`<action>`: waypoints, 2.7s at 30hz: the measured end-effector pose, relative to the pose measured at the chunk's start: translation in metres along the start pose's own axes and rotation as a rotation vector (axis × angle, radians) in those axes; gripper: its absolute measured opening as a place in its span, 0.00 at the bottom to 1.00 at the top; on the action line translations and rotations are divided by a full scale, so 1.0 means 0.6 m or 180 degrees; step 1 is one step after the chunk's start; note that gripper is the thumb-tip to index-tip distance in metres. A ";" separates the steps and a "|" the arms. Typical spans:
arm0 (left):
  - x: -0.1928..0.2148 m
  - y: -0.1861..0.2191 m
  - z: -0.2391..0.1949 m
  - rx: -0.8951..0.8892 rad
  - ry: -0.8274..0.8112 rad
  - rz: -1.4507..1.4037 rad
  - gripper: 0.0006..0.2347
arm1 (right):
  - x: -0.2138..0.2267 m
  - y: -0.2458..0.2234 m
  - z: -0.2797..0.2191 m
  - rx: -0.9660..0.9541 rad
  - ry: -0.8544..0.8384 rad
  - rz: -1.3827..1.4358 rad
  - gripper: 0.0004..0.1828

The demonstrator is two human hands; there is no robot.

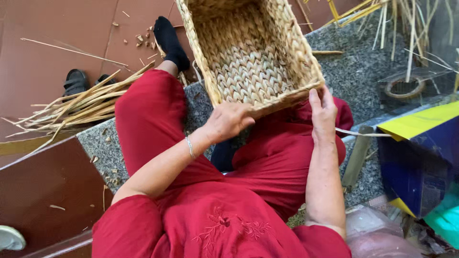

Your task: The person weaves a rectangular basket using dried palm leaves, interlacing strips along the rim and sides. They use a metal tool to tighten the weave and trim excess material. The person also splits palm leaves into thinner strips for weaving.

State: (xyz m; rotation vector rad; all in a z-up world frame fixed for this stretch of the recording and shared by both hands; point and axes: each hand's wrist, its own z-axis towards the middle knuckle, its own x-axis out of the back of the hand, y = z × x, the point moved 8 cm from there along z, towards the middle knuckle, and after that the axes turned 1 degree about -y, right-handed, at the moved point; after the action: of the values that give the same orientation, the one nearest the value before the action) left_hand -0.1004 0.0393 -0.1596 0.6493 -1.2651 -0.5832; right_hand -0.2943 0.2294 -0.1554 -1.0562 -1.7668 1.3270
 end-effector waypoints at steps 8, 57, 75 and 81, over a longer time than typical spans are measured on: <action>-0.049 0.057 -0.042 -0.0471 -0.0330 0.0170 0.25 | 0.021 0.055 0.058 -0.0112 0.0286 -0.1483 0.23; -0.051 -0.290 -0.053 0.3041 0.1809 -0.3161 0.34 | 0.031 0.098 0.081 -0.0527 0.0422 -0.1260 0.30; -0.048 -0.209 -0.096 0.2567 0.1198 -0.2467 0.29 | 0.008 0.045 0.037 0.0003 0.0341 -0.0865 0.18; 0.057 -0.221 -0.084 0.2577 0.1164 -0.2341 0.25 | -0.046 -0.070 0.024 0.0468 -0.0260 -0.0990 0.22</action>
State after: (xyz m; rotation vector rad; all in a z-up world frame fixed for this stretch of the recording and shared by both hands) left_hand -0.0498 -0.0704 -0.2411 1.8540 -0.8573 -0.4876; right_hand -0.3034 0.1920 -0.1198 -0.6252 -1.7770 1.2945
